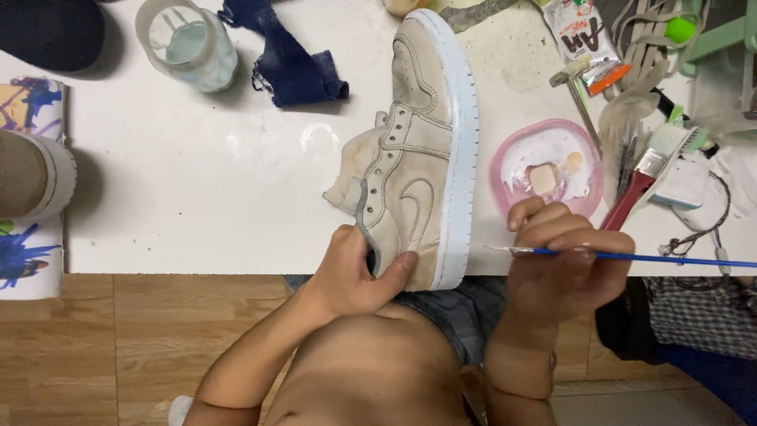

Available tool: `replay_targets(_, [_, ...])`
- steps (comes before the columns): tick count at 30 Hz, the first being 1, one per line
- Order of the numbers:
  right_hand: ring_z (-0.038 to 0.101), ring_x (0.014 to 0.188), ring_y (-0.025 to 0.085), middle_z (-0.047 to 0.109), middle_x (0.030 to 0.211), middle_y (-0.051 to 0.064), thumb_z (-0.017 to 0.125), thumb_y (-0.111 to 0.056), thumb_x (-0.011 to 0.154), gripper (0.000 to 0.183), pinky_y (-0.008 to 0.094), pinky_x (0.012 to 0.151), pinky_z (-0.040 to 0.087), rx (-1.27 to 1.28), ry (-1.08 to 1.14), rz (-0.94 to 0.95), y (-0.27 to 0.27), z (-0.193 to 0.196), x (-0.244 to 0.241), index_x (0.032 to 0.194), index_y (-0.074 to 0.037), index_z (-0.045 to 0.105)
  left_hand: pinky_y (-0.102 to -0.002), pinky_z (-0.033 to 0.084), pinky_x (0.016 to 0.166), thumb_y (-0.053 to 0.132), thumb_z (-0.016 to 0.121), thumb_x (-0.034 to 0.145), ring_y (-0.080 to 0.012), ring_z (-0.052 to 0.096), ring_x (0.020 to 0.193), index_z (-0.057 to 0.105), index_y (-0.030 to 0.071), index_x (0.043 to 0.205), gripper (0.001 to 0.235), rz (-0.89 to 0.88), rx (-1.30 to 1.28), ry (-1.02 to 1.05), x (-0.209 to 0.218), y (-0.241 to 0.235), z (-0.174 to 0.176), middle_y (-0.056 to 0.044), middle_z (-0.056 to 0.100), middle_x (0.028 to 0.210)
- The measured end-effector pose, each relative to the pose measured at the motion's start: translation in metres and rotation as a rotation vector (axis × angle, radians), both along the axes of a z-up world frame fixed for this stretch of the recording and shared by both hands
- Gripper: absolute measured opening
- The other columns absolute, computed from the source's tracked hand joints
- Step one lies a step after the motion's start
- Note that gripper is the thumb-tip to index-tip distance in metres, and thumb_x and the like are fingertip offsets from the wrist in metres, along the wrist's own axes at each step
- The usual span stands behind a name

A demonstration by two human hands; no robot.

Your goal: The person holds a beige high-top sneaker and uses a small blue paintbrush to apply white paint to the midsole. They repeatedly dip the brush into a pink container of paint and carefully paint the edges of the sole.

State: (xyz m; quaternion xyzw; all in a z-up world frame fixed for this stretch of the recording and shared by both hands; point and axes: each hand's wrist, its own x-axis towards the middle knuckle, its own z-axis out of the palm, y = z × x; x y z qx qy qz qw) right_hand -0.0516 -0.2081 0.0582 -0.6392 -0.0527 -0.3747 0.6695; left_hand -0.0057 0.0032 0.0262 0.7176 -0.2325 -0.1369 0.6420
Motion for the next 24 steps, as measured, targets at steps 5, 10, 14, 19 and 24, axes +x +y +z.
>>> replay_targets(5, [0.042,0.057,0.021,0.045,0.063,0.010,0.053,-0.027,0.110,0.024,0.039,0.063,0.048,-0.027,0.052,0.041,0.019,0.000,0.014,0.095,-0.010,0.043,-0.030,0.045,0.061,0.026,0.061,0.095,-0.0141,0.057,0.068,0.054,0.008,0.090,0.021,-0.018,-0.039,-0.047,0.004,0.000,0.002,0.002,0.056,0.075])
replay_targets(10, [0.039,0.055,0.023,0.043,0.061,0.012,0.051,-0.027,0.111,0.025,0.040,0.058,0.047,-0.102,0.083,-0.059,0.033,0.002,0.017,0.096,-0.011,0.039,-0.029,0.042,0.058,0.023,0.063,0.094,-0.0121,0.053,0.065,0.050,0.009,0.088,0.019,-0.032,-0.035,0.028,0.002,0.002,0.002,0.004,0.051,0.070])
replay_targets(14, [0.035,0.054,0.022,0.041,0.061,0.012,0.052,-0.034,0.111,0.030,0.041,0.059,0.045,-0.103,0.093,-0.125,0.038,0.004,0.018,0.098,-0.012,0.037,-0.031,0.047,0.062,0.023,0.062,0.095,-0.0150,0.059,0.069,0.052,0.009,0.091,0.017,-0.032,-0.061,-0.019,0.003,0.001,0.001,0.002,0.058,0.075])
replay_targets(19, [0.032,0.054,0.021,0.037,0.059,0.012,0.049,-0.037,0.112,0.032,0.041,0.059,0.044,-0.138,0.104,-0.140,0.042,0.006,0.016,0.098,-0.012,0.035,-0.032,0.045,0.059,0.026,0.062,0.095,-0.0146,0.055,0.065,0.052,0.009,0.092,0.020,-0.032,-0.029,-0.010,0.003,0.003,-0.002,0.003,0.054,0.072])
replay_targets(24, [0.029,0.051,0.018,0.040,0.059,0.012,0.050,-0.036,0.111,0.033,0.041,0.060,0.041,-0.127,0.093,-0.129,0.043,0.000,0.006,0.096,-0.012,0.034,-0.030,0.045,0.057,0.022,0.062,0.095,-0.0138,0.057,0.063,0.052,0.009,0.089,0.017,-0.047,-0.054,0.015,0.004,0.003,0.002,0.003,0.055,0.069])
